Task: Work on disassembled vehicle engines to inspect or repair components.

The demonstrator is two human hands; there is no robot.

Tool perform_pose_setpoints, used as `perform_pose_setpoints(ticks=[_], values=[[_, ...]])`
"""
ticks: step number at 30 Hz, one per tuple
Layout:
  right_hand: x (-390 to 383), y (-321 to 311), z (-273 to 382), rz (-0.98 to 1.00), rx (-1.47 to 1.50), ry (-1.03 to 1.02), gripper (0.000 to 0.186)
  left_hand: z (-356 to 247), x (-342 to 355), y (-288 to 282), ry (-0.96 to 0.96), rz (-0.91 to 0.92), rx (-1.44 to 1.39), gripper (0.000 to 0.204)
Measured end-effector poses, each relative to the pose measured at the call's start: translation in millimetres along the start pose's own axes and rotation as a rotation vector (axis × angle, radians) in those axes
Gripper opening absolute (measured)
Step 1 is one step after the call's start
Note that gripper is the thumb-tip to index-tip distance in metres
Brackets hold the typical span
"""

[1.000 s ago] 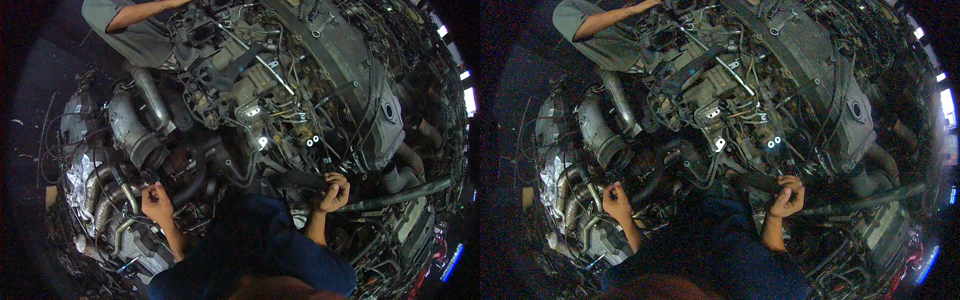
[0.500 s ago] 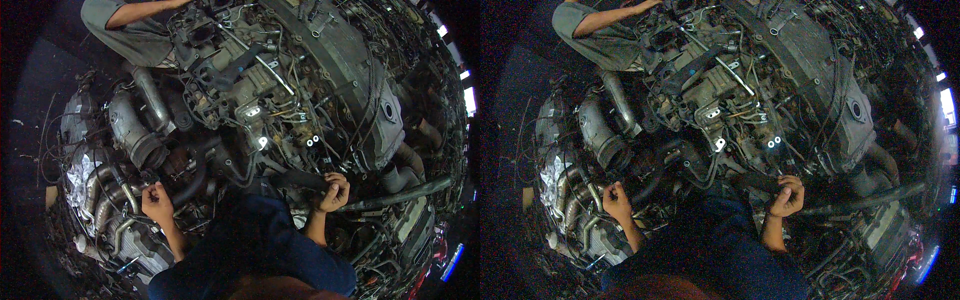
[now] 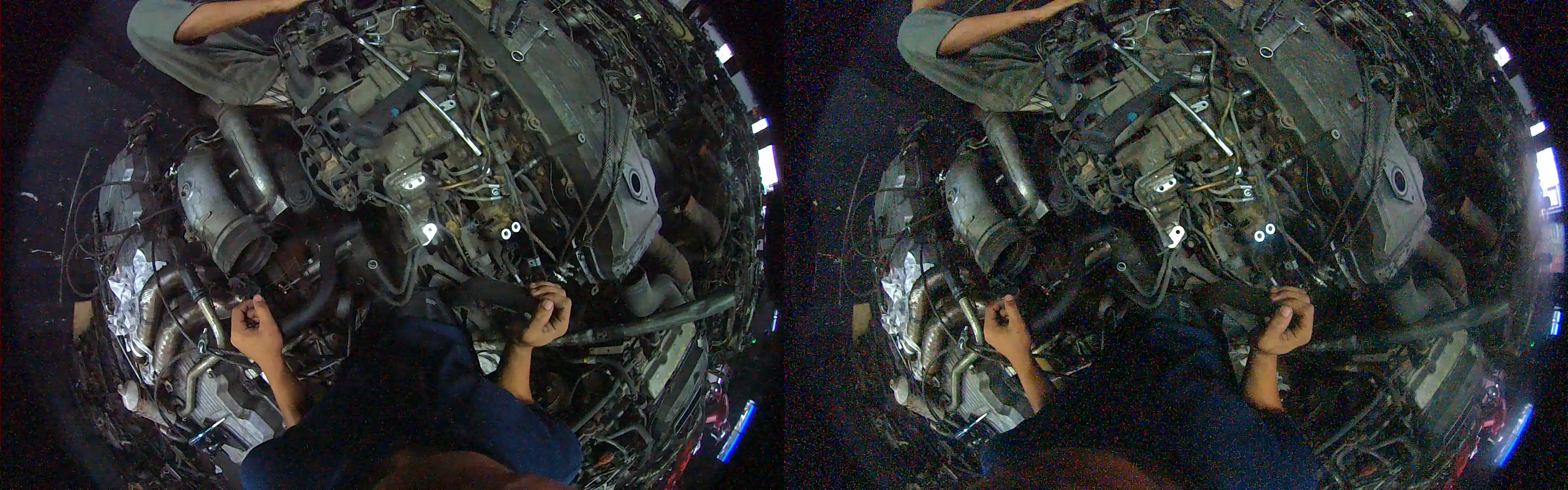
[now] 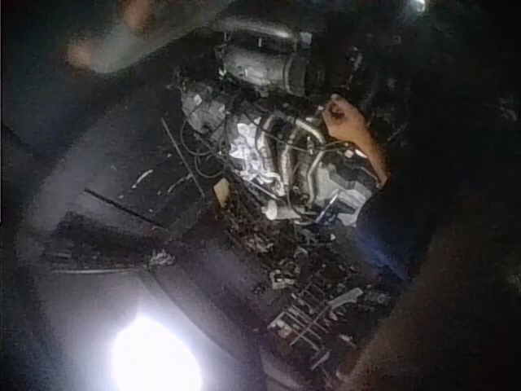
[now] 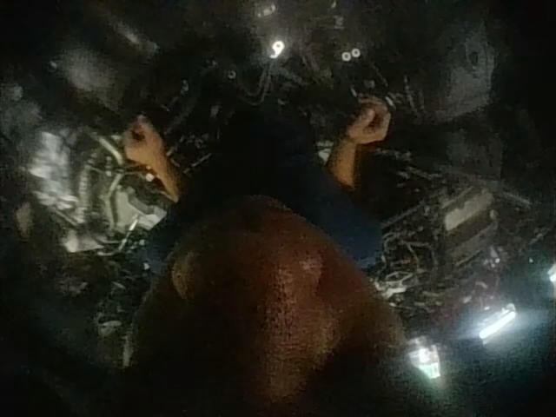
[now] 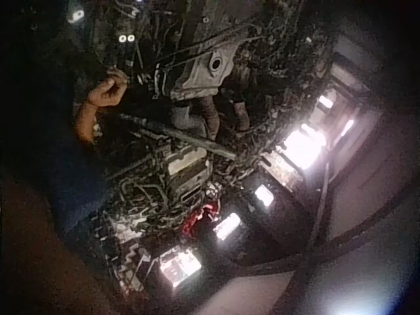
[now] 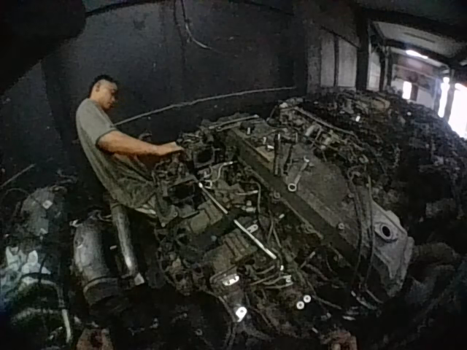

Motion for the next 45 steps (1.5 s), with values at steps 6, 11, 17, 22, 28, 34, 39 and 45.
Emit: perform_pose_setpoints(ticks=[6, 11, 17, 22, 28, 34, 39, 45], values=[[-0.7, -2.6, -1.6, -0.006, 0.009, 0.002, 0.024, 5.7, 0.7, 2.6, -0.017, 0.007, -0.019, 0.024], [-1.3, -2.5, -3.2, 0.001, 0.005, -0.005, 0.023, 6.2, 0.5, 1.6, -0.025, 0.004, -0.021, 0.024], [0.8, 0.3, 1.4, 0.014, -0.005, -0.011, 0.024, 7.5, 0.1, 2.9, -0.036, 0.017, -0.054, 0.025], [0.7, -0.1, 0.8, 0.007, 0.002, -0.016, 0.023, 1.3, 0.4, 0.9, -0.007, 0.017, -0.014, 0.025], [-0.8, -1.1, -1.8, 0.001, 0.023, -0.005, 0.023, -1.0, 0.0, 0.8, -0.004, 0.013, -0.031, 0.024], [0.4, 0.3, 0.1, 0.002, 0.019, -0.015, 0.022, 4.6, 0.7, 1.5, -0.017, 0.017, -0.057, 0.024], [-0.8, -1.8, -3.3, -0.001, 0.026, -0.012, 0.022, 5.1, 0.1, 2.1, -0.028, 0.013, -0.055, 0.024], [-0.7, -2.5, -2.1, -0.002, 0.016, -0.013, 0.023, 0.8, 0.2, 1.8, -0.027, 0.012, -0.047, 0.025]])
Point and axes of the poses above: each hand's wrist, its own x-axis towards the middle knuckle, its own y-axis out of the palm, z = x × y, the point moved 7 cm from there along x, towards the middle knuckle, and after that the axes turned 2 degrees about -x, right-handed, at the moved point
